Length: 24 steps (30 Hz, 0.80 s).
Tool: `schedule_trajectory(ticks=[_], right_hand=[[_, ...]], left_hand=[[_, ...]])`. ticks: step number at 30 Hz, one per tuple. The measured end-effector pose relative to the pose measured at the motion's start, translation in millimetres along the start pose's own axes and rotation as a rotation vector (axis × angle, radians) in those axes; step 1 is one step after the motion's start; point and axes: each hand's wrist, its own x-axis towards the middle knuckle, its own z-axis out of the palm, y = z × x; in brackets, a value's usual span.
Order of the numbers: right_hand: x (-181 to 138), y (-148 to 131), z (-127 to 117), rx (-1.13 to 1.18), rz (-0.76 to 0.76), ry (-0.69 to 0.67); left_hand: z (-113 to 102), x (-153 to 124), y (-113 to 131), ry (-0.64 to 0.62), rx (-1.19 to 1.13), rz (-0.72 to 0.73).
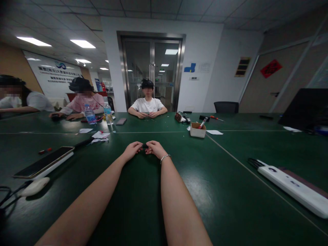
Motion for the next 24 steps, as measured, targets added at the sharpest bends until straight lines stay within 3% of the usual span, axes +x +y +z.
schedule_trajectory(ticks=[24], right_hand=[[-0.5, -0.9, 0.2, 0.008, -0.002, 0.004]], left_hand=[[-1.6, 0.8, 1.2, 0.005, -0.064, -0.057]])
